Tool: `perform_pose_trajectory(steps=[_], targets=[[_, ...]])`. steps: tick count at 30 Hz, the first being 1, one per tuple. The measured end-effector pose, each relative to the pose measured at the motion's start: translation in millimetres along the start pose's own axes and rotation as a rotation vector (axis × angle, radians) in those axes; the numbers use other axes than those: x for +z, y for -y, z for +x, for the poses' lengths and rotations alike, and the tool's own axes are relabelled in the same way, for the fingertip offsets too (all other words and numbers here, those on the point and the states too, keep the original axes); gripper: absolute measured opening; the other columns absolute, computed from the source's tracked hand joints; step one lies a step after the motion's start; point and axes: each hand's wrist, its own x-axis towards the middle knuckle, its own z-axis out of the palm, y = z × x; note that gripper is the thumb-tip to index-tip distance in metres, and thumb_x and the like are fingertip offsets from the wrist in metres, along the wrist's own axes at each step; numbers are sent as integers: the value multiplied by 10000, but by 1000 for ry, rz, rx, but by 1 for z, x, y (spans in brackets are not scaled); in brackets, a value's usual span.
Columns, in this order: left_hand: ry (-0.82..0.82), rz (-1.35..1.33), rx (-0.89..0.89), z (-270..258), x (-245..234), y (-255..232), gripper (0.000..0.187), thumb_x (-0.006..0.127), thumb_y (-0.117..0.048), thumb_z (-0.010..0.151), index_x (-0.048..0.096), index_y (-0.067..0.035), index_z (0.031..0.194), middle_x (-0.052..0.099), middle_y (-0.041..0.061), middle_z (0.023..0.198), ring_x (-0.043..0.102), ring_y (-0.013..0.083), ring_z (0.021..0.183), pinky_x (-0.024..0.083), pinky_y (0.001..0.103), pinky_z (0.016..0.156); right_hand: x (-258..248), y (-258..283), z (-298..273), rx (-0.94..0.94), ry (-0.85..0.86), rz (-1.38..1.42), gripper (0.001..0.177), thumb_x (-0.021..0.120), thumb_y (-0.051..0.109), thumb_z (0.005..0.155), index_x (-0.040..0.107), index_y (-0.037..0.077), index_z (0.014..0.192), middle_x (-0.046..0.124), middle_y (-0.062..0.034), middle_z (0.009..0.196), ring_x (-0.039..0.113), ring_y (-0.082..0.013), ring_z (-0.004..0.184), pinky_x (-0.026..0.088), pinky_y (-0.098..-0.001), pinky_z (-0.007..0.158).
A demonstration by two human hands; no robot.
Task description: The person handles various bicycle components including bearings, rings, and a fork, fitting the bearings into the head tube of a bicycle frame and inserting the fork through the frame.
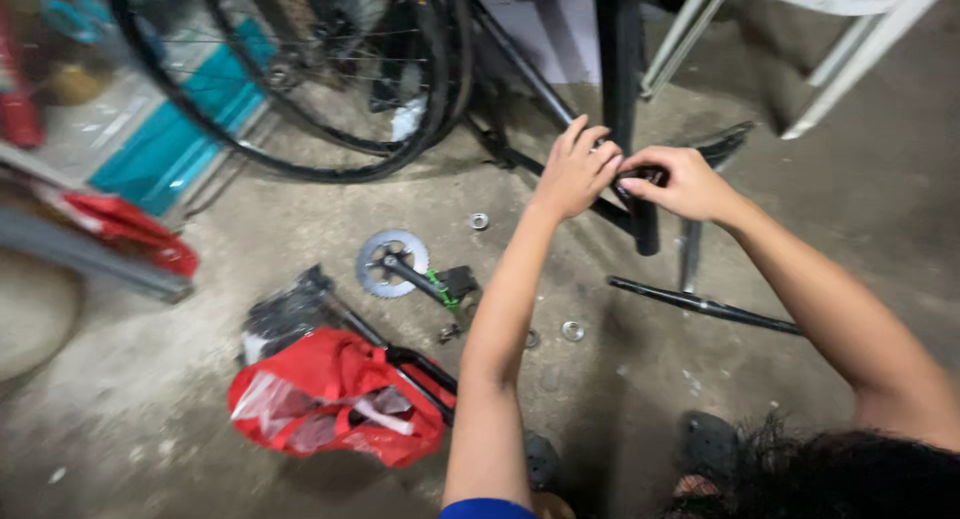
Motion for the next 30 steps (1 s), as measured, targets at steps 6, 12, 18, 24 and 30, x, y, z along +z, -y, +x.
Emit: perform_pose_trajectory(steps=[6, 12, 18, 24, 30], targets=[[-9, -4, 31, 5, 4, 10, 196, 620, -299, 1007, 693, -161, 1126, 589, 91, 1344, 415, 409, 1401, 357, 515, 1173, -19, -8, 12, 174, 221, 179, 388, 760, 314, 900, 725, 76, 1204, 762, -44, 1031, 669, -81, 882, 551, -276, 794], [-3, -13, 7, 8, 2, -1, 181, 637, -282, 993, 689, -153, 1111, 575, 96, 1346, 412, 425, 1412, 360, 524, 1170, -27, -7, 7, 64, 191, 142, 364, 770, 284, 902, 751, 91, 1209, 707, -60, 978, 621, -127, 840, 503, -294, 739], [53, 47, 7, 13, 11, -4, 192, 592, -295, 994, 682, -167, 1104, 544, 102, 1415, 368, 401, 1453, 353, 523, 1188, -42, -26, 17, -12, 303, 156, 410, 770, 311, 876, 752, 133, 1245, 708, -48, 892, 589, -140, 758, 482, -308, 693], [134, 28, -82, 13, 10, -14, 231, 510, -307, 1062, 643, -150, 1167, 488, 117, 1510, 290, 404, 1524, 307, 514, 1240, -46, -36, 18, -75, 312, 224, 404, 811, 300, 835, 763, 109, 1188, 688, -23, 870, 546, -122, 712, 475, -299, 654], [190, 45, -90, 19, 10, -23, 228, 484, -288, 1069, 616, -137, 1177, 458, 125, 1539, 250, 414, 1557, 286, 507, 1273, -51, -40, 6, -56, 221, 358, 400, 851, 278, 806, 743, 86, 1140, 617, 24, 797, 514, -59, 694, 465, -258, 628]])
